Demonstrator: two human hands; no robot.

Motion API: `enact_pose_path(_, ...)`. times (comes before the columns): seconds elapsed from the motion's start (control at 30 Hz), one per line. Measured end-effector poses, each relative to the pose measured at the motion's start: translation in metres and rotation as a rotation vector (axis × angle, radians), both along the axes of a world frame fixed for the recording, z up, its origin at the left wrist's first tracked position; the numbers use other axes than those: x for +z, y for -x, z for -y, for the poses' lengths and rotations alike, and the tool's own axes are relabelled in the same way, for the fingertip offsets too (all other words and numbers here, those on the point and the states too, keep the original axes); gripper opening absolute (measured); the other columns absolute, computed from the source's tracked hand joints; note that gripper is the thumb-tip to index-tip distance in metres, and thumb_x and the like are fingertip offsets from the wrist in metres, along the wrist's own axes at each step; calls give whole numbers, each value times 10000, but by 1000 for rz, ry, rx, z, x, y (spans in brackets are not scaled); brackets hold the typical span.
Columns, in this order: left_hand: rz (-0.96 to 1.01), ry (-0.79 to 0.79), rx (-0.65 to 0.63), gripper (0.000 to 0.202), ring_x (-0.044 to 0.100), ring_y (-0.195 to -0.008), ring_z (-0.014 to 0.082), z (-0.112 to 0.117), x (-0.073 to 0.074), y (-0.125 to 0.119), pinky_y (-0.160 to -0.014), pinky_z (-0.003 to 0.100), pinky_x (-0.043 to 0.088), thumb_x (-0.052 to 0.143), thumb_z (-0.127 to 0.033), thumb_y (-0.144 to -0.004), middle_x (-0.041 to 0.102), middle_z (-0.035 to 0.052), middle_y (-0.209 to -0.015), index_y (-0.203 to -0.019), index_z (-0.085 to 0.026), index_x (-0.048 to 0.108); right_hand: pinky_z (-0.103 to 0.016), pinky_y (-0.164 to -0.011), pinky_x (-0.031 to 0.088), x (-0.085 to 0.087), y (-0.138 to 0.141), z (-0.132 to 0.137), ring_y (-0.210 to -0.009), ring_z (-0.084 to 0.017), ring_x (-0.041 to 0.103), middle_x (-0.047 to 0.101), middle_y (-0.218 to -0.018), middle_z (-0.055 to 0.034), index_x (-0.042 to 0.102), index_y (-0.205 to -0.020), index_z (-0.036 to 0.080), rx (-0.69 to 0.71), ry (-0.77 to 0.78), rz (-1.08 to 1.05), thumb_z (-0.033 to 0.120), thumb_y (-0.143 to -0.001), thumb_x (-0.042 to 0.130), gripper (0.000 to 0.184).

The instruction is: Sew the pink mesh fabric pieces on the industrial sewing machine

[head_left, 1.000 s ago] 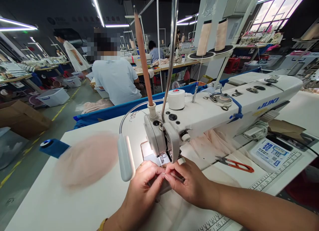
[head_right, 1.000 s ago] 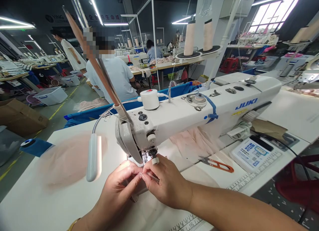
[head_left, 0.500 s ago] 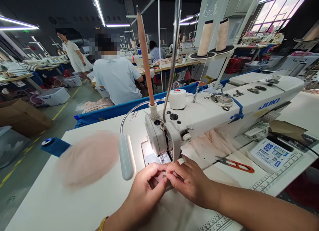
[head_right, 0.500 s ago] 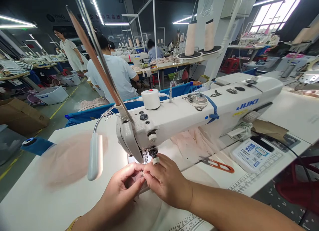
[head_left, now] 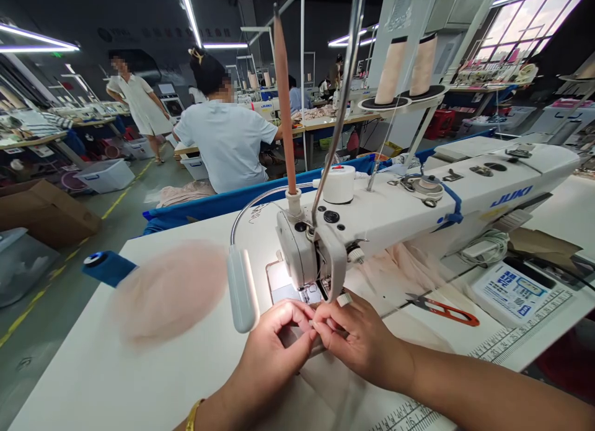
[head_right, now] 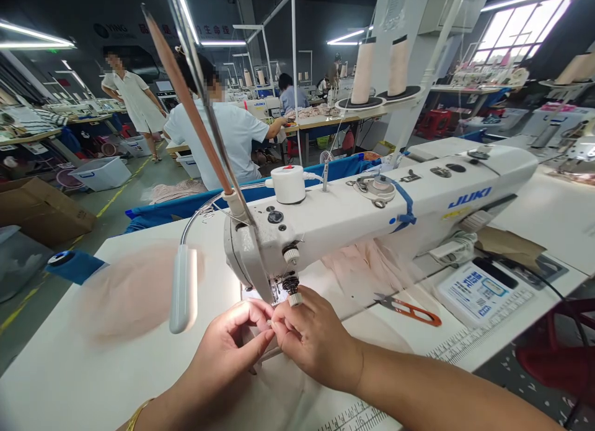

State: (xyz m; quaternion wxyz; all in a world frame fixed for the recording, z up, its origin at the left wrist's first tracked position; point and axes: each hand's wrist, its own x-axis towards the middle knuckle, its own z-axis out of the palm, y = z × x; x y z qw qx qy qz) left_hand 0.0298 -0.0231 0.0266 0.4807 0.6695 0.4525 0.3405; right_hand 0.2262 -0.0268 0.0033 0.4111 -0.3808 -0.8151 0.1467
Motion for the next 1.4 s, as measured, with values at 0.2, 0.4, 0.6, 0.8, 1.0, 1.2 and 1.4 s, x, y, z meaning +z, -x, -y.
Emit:
enact_pose_path(0.2,-16,183,85,230,587,-705,172,1,-5,-1,-631,265,504,725,-395,-798,632,9,-768,-785,-218,579,-299,-718,460,2,0,2,-760,-185,598,648,-744,8,575,-835,241,-17,99,-17,154,-973,515,174)
enact_pose_path(0.4,11,351,30,371,528,-673,145,0,1,-3,-578,238,482,748,-500,-800,608,1,-767,-988,-183,699,-289,-709,470,3,2,1,-768,-186,589,540,-664,26,589,-819,240,-24,156,-30,186,-964,528,166)
enact_pose_path(0.6,45,418,3,395,502,-639,139,-1,-3,2,-509,232,490,724,-570,-831,542,-24,-724,-899,-189,650,-283,-684,451,1,2,-1,-741,-175,573,494,-646,36,585,-806,236,-32,193,-65,197,-955,529,164)
enact_pose_path(0.8,3,360,30,310,541,-661,169,1,-5,4,-494,264,525,665,-526,-880,552,-7,-784,-854,-221,615,-280,-660,440,3,3,-1,-703,-172,559,475,-624,40,546,-749,237,-59,223,-33,188,-924,533,182)
enact_pose_path(1.0,-331,-93,46,266,582,-922,261,-6,-9,0,-778,360,518,533,-345,-951,623,52,-843,-726,-220,599,-284,-613,380,0,9,-5,-616,-168,515,480,-580,36,514,-704,231,-173,174,158,98,-871,523,214)
enact_pose_path(1.2,-647,-258,114,267,559,-869,264,-13,-20,-9,-795,382,473,490,-259,-955,585,47,-783,-692,-221,474,-298,-610,342,-7,16,-14,-604,-164,498,540,-635,18,538,-730,208,-301,93,292,76,-868,518,192)
enact_pose_path(1.4,-773,-219,92,308,580,-901,292,-28,-6,-18,-768,362,465,542,-150,-862,568,52,-710,-599,-224,399,-295,-660,413,-17,14,-14,-677,-186,560,627,-732,-3,634,-915,189,-287,152,231,105,-913,536,129)
